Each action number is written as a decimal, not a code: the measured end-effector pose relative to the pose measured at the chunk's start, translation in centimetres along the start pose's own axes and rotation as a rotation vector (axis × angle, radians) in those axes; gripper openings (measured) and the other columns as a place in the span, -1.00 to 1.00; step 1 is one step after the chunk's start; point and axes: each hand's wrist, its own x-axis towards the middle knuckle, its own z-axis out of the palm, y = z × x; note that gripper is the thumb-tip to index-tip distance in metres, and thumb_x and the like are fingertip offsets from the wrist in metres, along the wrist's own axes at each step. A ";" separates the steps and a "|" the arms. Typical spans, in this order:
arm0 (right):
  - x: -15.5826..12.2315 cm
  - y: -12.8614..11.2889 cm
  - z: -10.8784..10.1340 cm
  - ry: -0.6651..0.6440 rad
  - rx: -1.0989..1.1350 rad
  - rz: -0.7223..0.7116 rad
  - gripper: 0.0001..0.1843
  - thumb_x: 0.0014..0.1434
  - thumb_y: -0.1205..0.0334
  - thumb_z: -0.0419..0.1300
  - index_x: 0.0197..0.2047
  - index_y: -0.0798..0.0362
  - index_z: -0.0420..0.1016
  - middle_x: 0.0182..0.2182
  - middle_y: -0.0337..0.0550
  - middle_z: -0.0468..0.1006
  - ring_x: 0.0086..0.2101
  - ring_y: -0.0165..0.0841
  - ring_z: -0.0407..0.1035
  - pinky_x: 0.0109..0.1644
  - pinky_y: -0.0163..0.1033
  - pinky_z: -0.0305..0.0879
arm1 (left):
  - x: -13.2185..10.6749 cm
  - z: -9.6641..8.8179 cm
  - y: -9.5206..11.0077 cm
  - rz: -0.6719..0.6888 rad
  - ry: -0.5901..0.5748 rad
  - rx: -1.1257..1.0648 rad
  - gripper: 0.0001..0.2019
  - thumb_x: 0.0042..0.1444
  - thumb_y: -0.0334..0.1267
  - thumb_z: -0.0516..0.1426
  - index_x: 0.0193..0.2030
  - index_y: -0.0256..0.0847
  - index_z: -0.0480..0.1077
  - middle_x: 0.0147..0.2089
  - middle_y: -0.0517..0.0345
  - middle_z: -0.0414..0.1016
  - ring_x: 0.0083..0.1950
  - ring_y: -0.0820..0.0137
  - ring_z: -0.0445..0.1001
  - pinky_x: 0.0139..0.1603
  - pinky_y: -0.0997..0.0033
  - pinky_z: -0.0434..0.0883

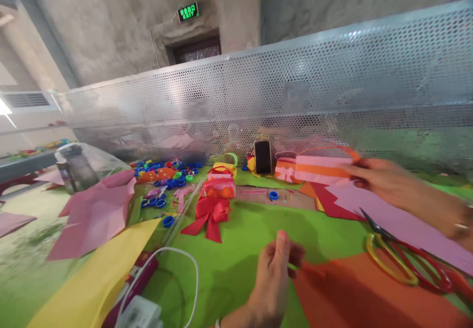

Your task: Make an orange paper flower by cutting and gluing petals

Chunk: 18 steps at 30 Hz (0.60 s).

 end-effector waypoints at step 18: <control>-9.6 -3.8 5.4 -0.440 -0.267 -0.623 -0.71 0.30 0.02 0.15 0.02 -0.12 0.52 -0.03 -0.15 0.58 -0.08 -0.27 0.48 0.01 -0.20 0.42 | 1.7 -1.7 -5.4 0.317 -0.231 0.407 -0.55 -0.09 -0.22 0.33 0.01 -0.11 0.50 -0.14 0.05 0.57 -0.06 0.17 0.48 0.01 0.22 0.42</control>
